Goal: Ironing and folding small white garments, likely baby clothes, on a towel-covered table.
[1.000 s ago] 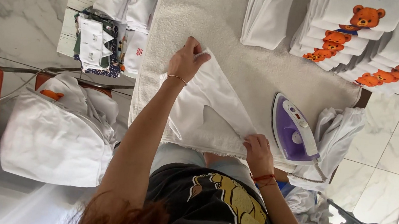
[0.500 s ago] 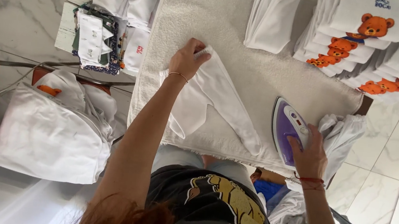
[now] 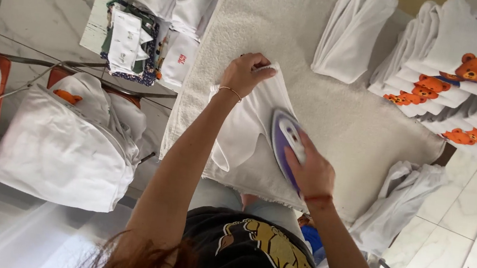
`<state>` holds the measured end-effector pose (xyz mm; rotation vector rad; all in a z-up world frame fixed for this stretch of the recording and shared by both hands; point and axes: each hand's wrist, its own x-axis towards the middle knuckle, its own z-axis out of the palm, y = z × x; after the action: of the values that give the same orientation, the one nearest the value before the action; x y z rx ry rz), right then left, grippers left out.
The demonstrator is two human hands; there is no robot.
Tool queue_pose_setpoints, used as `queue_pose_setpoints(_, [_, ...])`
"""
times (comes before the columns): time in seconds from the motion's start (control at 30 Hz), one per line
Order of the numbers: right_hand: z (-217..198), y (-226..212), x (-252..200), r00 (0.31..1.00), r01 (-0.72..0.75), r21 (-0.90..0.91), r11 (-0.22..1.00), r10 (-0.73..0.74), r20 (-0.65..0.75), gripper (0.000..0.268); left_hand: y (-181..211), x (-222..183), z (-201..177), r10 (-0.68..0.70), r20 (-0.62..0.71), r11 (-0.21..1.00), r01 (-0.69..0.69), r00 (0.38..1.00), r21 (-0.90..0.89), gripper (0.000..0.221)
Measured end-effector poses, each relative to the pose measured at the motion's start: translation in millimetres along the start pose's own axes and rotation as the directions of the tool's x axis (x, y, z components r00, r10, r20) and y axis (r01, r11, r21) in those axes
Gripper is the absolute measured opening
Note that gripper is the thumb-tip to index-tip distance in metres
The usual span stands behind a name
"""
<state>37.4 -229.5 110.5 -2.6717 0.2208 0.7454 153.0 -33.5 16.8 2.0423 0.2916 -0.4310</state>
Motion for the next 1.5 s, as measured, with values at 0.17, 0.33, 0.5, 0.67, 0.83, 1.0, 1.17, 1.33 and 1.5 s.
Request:
queue_pose_setpoints(0.17, [3.3,-36.2,49.4,0.998,0.062,0.015,0.998,-0.061,-0.014,0.052,-10.2,1.4,-2.0,-0.077,-0.017,0.994,0.078,0.997,0.082,0.022])
queue_pose_setpoints(0.33, [-1.4,7.5,-11.1,1.0,0.01,0.025,1.0,-0.011,0.021,0.053,-40.1,-16.1,-2.8,-0.07,-0.11,0.98,0.089,0.991,0.176,0.026])
queue_pose_setpoints(0.5, [25.0,97.8,-57.9,0.982,0.048,0.002,0.999,-0.046,-0.181,0.051,-49.1,-126.9,4.4,-0.416,-0.477,0.904,0.296,0.774,-0.309,0.054])
queue_pose_setpoints(0.67, [13.7,32.7,-14.6,0.983,0.092,-0.054,0.994,-0.099,-0.154,0.049,-49.4,-152.3,18.5,-0.601,-0.093,0.772,0.548,0.794,-0.322,0.059])
queue_pose_setpoints(0.83, [1.9,-17.3,32.9,0.979,0.188,0.001,0.982,-0.187,-0.077,0.05,-49.4,-161.3,22.4,-0.482,-0.387,0.87,0.377,0.786,-0.317,0.038])
queue_pose_setpoints(1.0, [4.2,-17.2,55.9,0.935,0.348,-0.047,0.936,-0.35,-0.061,0.049,-50.8,-178.4,20.1,-0.518,-0.403,0.831,0.332,0.754,-0.446,0.034])
queue_pose_setpoints(1.17, [-8.4,-0.8,74.7,0.595,0.741,-0.387,0.549,-0.803,0.002,0.046,-57.1,-187.3,27.3,-0.549,-0.417,0.8,0.31,0.724,-0.514,0.03])
queue_pose_setpoints(1.33, [-6.9,-18.7,89.1,0.821,0.509,-0.326,0.797,-0.563,-0.095,0.047,-76.1,-186.2,50.7,-0.524,-0.397,0.758,0.2,0.753,-0.621,0.03])
queue_pose_setpoints(1.5, [-14.3,-20.0,85.1,0.788,0.59,-0.191,0.784,-0.611,-0.076,0.046,-54.0,-194.8,30.3,-0.556,-0.346,0.76,0.292,0.756,-0.581,0.033])
